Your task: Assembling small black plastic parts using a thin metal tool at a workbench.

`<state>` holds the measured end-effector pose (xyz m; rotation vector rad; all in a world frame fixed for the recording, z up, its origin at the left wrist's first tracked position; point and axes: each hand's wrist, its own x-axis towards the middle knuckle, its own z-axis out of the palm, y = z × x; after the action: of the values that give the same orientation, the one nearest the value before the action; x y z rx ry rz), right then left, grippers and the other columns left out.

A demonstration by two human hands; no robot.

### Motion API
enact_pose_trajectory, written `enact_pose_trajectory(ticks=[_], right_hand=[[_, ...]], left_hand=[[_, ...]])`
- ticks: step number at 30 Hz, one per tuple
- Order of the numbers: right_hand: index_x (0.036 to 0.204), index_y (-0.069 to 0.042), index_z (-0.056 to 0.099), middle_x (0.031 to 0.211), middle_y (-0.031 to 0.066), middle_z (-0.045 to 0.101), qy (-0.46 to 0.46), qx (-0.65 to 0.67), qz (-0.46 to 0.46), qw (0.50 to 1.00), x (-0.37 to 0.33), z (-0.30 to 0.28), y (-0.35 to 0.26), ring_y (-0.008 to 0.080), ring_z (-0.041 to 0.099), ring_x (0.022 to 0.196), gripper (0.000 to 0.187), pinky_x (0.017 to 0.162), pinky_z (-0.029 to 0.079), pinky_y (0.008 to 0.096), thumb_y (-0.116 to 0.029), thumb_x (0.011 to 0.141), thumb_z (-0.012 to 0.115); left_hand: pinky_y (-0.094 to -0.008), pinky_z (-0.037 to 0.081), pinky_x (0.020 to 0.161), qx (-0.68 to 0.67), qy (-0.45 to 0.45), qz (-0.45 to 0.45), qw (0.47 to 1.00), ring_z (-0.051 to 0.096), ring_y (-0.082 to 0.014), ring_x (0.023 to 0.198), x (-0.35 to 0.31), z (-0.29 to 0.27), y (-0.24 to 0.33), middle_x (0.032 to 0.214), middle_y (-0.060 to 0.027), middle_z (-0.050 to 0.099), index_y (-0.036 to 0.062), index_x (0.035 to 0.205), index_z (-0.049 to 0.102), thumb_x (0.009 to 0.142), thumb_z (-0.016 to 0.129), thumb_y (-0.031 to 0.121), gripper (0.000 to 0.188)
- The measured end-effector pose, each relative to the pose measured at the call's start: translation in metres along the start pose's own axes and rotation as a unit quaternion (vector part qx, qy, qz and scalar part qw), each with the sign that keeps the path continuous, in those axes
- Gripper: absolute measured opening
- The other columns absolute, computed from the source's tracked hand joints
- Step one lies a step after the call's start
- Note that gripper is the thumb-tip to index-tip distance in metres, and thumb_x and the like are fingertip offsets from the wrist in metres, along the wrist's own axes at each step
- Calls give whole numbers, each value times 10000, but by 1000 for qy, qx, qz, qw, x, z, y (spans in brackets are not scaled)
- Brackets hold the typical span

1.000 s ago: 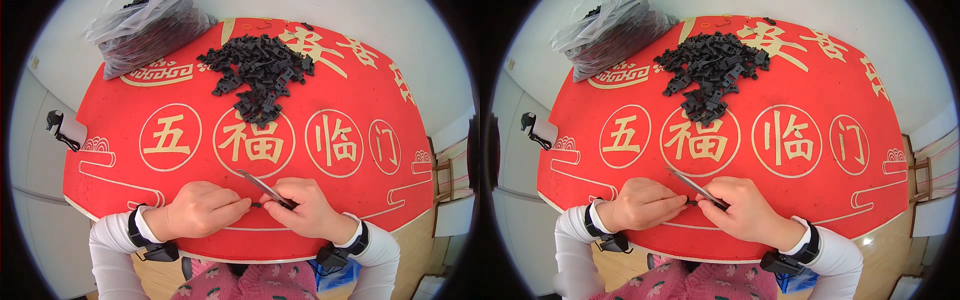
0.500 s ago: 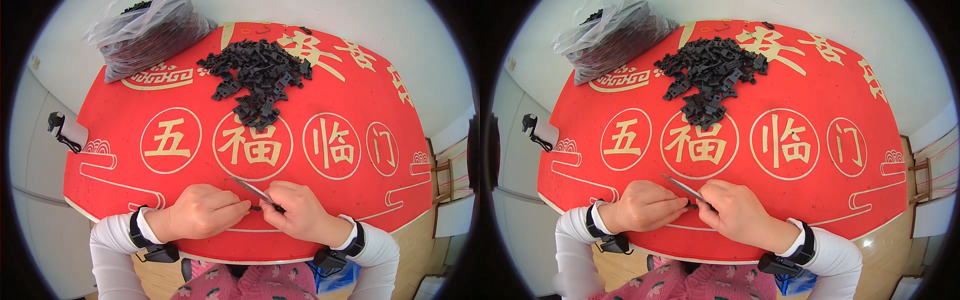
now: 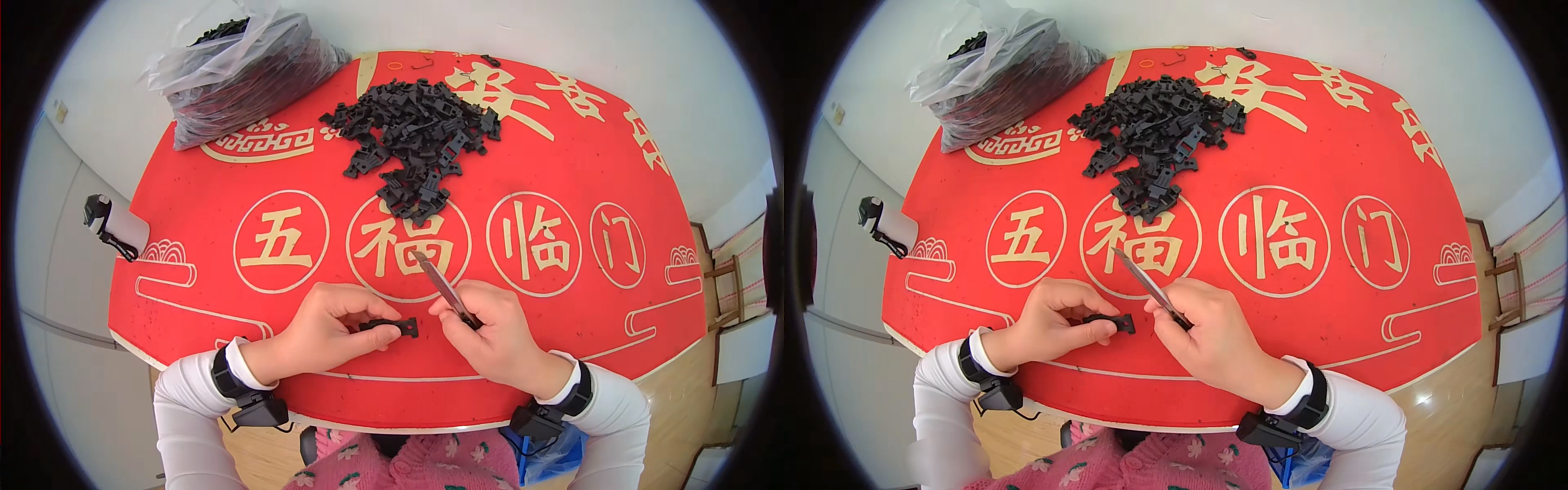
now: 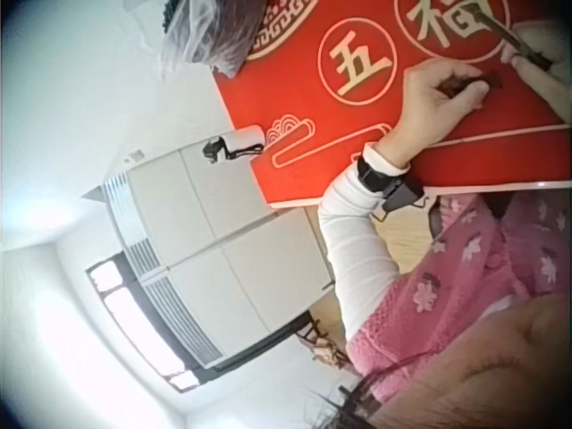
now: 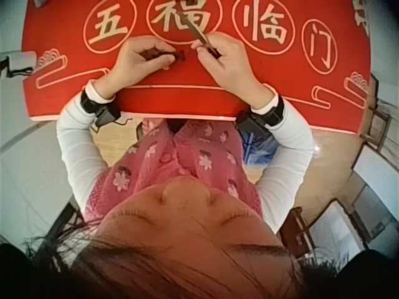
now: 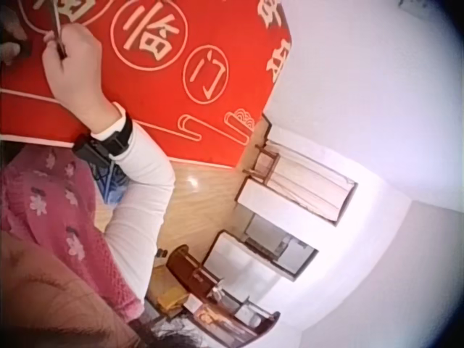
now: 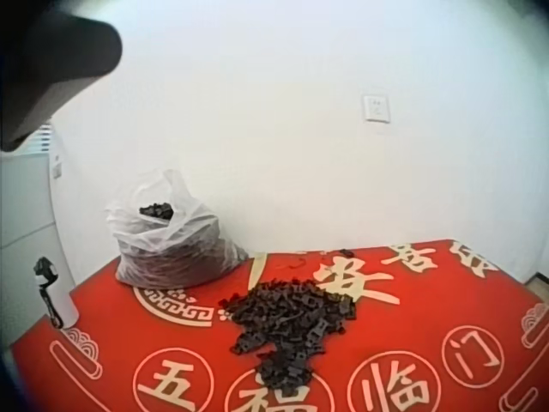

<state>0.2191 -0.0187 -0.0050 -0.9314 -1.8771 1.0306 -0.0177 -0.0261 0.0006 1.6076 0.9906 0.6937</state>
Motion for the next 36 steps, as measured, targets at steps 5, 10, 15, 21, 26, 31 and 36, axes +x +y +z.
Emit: enact_pose_trajectory(ticks=[5, 10, 15, 21, 26, 31, 36], right_hand=[[913, 12, 649, 672, 51, 556, -11, 80, 62, 995, -1, 2, -1, 105, 481, 572, 77, 531, 373, 265, -62, 897, 635], [911, 10, 648, 663, 24, 542, -65, 57, 15, 996, -1, 3, 2, 77, 476, 595, 103, 540, 373, 258, -92, 906, 652], [907, 6, 633, 670, -9, 535, -70, 66, 73, 993, -2, 1, 5, 49, 466, 613, 101, 546, 371, 244, -93, 913, 650], [936, -4, 612, 701, -28, 550, -42, 116, 118, 985, -4, 0, 6, 36, 469, 627, 90, 555, 370, 224, -92, 928, 632], [946, -15, 590, 725, -29, 560, -51, 123, 122, 984, -3, -2, 5, 31, 482, 643, 78, 565, 379, 214, -89, 941, 613], [950, -19, 578, 733, -14, 577, -51, 137, 127, 981, -3, -1, 6, 37, 509, 652, 69, 580, 401, 210, -85, 950, 598], [963, -19, 574, 739, -5, 589, -45, 156, 125, 979, -4, 1, 8, 43, 529, 659, 73, 596, 417, 207, -91, 960, 582]], left_hand=[[-240, 559, 690, -111, -7, -17, 994, 688, -126, 776, 0, -1, -6, 882, -87, 683, -65, 1013, 664, 882, 678, -21, 139], [-248, 563, 711, -37, -37, -6, 999, 688, -132, 799, 3, -2, 0, 908, -95, 680, -68, 1009, 664, 880, 683, -22, 139], [-262, 568, 766, -44, -42, 30, 998, 691, -148, 861, 2, 0, -4, 972, -108, 683, -56, 1077, 643, 871, 694, -27, 214], [-285, 575, 815, -186, 7, -1, 983, 698, -168, 898, 3, -6, -16, 1015, -116, 691, -36, 1176, 602, 873, 675, -52, 312], [-293, 579, 814, -220, 26, -22, 975, 702, -182, 886, 6, -7, -15, 996, -116, 694, -36, 1156, 617, 909, 631, -38, 248], [-293, 578, 811, -276, 32, -33, 960, 704, -191, 870, 6, -11, -18, 983, -122, 694, -38, 1134, 631, 947, 582, -10, 196], [-296, 579, 811, -267, 34, -13, 963, 697, -188, 898, 6, -9, -16, 988, -116, 690, -26, 1124, 645, 932, 591, -31, 200]])
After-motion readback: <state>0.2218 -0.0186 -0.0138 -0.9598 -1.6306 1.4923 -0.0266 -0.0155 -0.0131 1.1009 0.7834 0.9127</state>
